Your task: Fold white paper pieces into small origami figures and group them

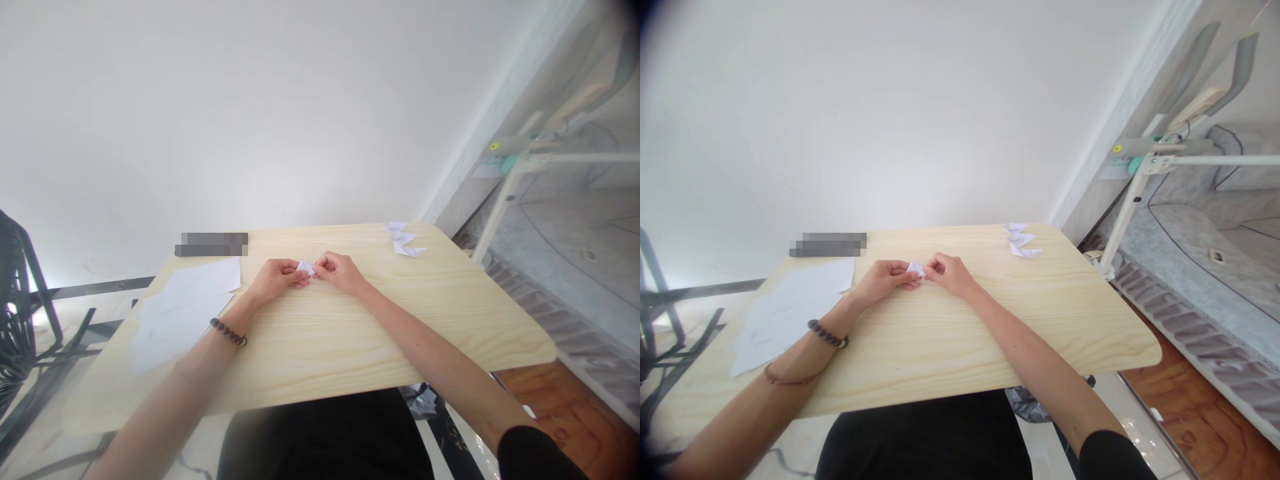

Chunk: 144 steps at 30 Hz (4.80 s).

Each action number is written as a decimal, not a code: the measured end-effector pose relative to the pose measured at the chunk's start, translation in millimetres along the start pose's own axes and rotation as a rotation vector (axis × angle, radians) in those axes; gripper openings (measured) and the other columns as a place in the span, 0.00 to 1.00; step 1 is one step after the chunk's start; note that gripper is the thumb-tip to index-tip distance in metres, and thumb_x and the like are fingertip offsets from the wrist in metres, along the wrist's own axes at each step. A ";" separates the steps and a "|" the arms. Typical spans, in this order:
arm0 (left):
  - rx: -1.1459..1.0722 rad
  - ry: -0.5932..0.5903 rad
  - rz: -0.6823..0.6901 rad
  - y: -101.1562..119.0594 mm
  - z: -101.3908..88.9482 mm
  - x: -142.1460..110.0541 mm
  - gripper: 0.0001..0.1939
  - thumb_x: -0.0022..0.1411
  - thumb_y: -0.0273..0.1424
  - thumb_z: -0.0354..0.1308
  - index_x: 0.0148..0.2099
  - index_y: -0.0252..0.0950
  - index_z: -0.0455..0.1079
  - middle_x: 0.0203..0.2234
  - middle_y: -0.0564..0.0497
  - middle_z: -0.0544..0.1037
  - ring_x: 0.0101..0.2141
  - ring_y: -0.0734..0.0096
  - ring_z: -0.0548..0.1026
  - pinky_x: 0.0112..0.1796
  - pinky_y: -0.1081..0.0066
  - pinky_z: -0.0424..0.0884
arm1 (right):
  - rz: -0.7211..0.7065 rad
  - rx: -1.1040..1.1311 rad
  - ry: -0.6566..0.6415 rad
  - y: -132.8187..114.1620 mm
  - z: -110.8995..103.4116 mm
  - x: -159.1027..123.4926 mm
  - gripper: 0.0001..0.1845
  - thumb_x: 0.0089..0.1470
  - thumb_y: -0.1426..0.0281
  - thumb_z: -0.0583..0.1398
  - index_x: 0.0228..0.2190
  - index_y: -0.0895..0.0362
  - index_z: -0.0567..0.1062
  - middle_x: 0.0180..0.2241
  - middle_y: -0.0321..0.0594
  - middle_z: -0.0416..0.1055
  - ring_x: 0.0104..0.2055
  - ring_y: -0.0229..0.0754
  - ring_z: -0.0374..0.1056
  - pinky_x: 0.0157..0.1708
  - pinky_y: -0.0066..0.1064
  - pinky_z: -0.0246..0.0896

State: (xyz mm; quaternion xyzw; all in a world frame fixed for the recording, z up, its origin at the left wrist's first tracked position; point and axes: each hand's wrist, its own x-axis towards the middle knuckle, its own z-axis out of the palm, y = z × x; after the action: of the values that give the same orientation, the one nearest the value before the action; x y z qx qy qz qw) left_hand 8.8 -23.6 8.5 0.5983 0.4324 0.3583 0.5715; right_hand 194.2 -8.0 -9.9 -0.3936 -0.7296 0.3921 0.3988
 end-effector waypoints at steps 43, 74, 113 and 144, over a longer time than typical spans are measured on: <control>-0.006 -0.179 -0.125 5.5 -5.7 -0.4 0.18 0.47 0.37 0.61 0.38 0.29 0.69 0.33 0.43 0.76 0.30 0.69 0.75 0.34 0.70 0.72 | 0.024 -0.111 -0.077 -9.1 -10.1 1.2 0.24 0.50 0.55 0.49 0.15 0.60 0.65 0.12 0.31 0.56 0.16 0.29 0.50 0.18 0.23 0.46; 0.051 -0.254 -0.084 9.6 -0.4 -5.0 0.16 0.54 0.39 0.53 0.31 0.28 0.68 0.23 0.45 0.76 0.26 0.70 0.74 0.30 0.69 0.71 | 0.070 0.041 -0.100 -9.0 -12.4 0.7 0.15 0.43 0.61 0.56 0.19 0.59 0.62 0.16 0.30 0.57 0.18 0.29 0.52 0.18 0.22 0.45; 0.154 -0.317 0.040 13.3 3.1 -10.5 0.11 0.57 0.34 0.49 0.32 0.31 0.68 0.24 0.48 0.75 0.26 0.73 0.72 0.31 0.72 0.68 | 0.083 0.129 -0.276 -19.8 -14.9 -0.9 0.11 0.43 0.66 0.56 0.19 0.61 0.69 0.15 0.32 0.61 0.20 0.31 0.57 0.25 0.24 0.54; 0.235 -0.278 0.049 12.2 5.6 -10.6 0.13 0.57 0.34 0.48 0.30 0.30 0.67 0.22 0.49 0.74 0.24 0.76 0.70 0.29 0.74 0.67 | 0.056 0.102 -0.323 -16.4 -15.0 -1.5 0.12 0.45 0.65 0.56 0.21 0.61 0.69 0.17 0.32 0.61 0.21 0.31 0.57 0.26 0.24 0.53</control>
State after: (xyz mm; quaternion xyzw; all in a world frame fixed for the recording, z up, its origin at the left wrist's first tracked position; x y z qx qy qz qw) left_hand 11.4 -35.2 20.9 0.7150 0.3736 0.2330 0.5431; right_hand 203.9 -11.8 9.8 -0.3248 -0.7521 0.4977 0.2848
